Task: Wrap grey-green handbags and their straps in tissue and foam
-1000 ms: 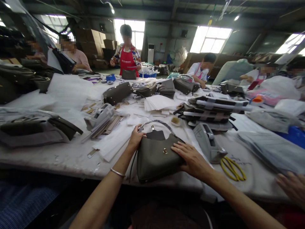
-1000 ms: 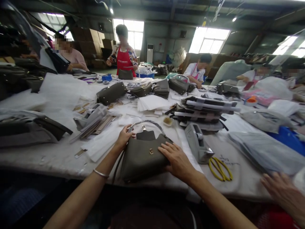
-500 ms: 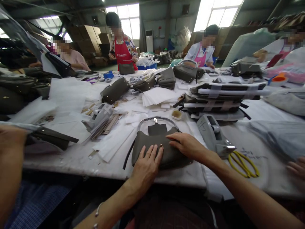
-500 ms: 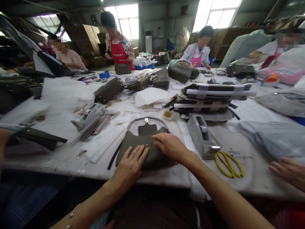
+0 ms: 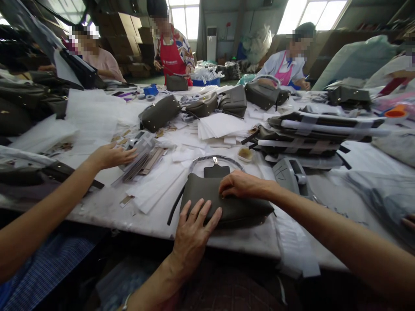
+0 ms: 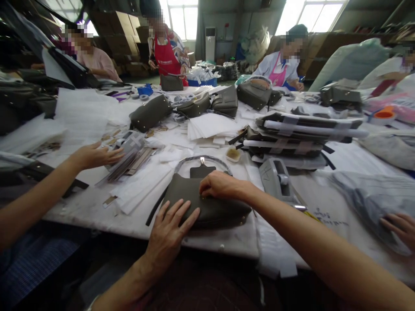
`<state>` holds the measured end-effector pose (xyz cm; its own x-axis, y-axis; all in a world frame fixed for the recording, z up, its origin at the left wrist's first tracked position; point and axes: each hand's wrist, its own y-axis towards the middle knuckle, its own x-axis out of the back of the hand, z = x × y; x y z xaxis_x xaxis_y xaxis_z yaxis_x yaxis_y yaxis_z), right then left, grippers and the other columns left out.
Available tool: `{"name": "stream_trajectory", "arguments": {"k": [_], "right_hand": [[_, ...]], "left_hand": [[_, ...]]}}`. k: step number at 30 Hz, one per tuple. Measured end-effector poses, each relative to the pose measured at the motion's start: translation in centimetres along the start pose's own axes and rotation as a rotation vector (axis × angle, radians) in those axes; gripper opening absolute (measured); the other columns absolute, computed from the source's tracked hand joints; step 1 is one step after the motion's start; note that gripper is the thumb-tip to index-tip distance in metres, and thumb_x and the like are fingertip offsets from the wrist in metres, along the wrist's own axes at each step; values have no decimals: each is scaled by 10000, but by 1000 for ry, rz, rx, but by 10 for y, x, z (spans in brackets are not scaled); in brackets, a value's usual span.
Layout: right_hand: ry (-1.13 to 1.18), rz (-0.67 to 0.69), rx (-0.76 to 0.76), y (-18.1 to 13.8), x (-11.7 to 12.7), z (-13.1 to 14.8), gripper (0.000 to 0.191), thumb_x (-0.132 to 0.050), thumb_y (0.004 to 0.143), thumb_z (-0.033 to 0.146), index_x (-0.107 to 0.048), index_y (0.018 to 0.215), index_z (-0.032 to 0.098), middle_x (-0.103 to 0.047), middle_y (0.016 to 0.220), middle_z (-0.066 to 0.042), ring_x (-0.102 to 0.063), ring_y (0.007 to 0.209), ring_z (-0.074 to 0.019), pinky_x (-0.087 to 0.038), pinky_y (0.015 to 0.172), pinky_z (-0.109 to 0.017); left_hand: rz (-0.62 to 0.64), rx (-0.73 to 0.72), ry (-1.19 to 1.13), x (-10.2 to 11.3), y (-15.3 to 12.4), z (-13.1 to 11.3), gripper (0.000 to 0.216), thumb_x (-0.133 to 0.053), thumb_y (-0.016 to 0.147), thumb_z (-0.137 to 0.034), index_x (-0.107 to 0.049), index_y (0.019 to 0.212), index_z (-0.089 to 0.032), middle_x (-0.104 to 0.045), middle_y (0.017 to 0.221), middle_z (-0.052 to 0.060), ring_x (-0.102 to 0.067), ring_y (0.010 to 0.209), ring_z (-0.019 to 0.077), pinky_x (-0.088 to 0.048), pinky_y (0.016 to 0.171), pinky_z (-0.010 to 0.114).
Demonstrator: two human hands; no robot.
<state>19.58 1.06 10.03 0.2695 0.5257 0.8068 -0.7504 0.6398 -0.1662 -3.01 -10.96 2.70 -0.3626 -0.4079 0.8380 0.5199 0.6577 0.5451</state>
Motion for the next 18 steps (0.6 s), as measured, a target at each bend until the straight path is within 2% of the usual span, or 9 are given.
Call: {"name": "stream_trajectory", "arguments": {"k": [5, 8, 11, 15, 18], "right_hand": [[-67, 21, 187, -2, -4, -6, 239, -512, 901, 106, -744, 903, 167, -701, 850, -47, -631, 748, -137, -448, 704, -230], [-151, 100, 319, 0, 3, -7, 253, -493, 892, 56, -722, 907, 165, -667, 837, -47, -611, 747, -138, -428, 661, -225], [-304, 175, 448, 6, 12, -9, 281, -465, 897, 32, -701, 956, 173, -663, 868, -58, -608, 792, -158, -431, 681, -246], [-444, 184, 565, 13, 12, -14, 235, -452, 966, 150, -687, 968, 164, -671, 870, -81, -609, 804, -187, -461, 745, -297], [-446, 69, 517, 5, 7, -16, 244, -454, 975, 177, -684, 1055, 172, -700, 962, -97, -632, 856, -196, -481, 783, -321]], "left_hand": [[44, 43, -76, -6, 0, 0, 413, -438, 980, -168, -593, 1320, -345, -635, 1323, 32, -549, 1246, 248, -290, 1123, 504], [66, 23, -105, -6, 4, 7, 418, -455, 971, -166, -586, 1320, -356, -637, 1321, 20, -549, 1243, 246, -275, 1121, 504], [113, -2, -117, -5, 7, 16, 462, -482, 944, -133, -565, 1334, -365, -626, 1336, 17, -544, 1249, 247, -284, 1107, 508], [327, -2, -105, 2, 16, 23, 615, -530, 858, -59, -504, 1389, -369, -577, 1397, 46, -533, 1271, 280, -364, 1047, 519], [481, 9, -116, 10, 25, 24, 698, -547, 815, -46, -454, 1428, -366, -521, 1449, 83, -503, 1307, 318, -397, 1026, 533]]}}
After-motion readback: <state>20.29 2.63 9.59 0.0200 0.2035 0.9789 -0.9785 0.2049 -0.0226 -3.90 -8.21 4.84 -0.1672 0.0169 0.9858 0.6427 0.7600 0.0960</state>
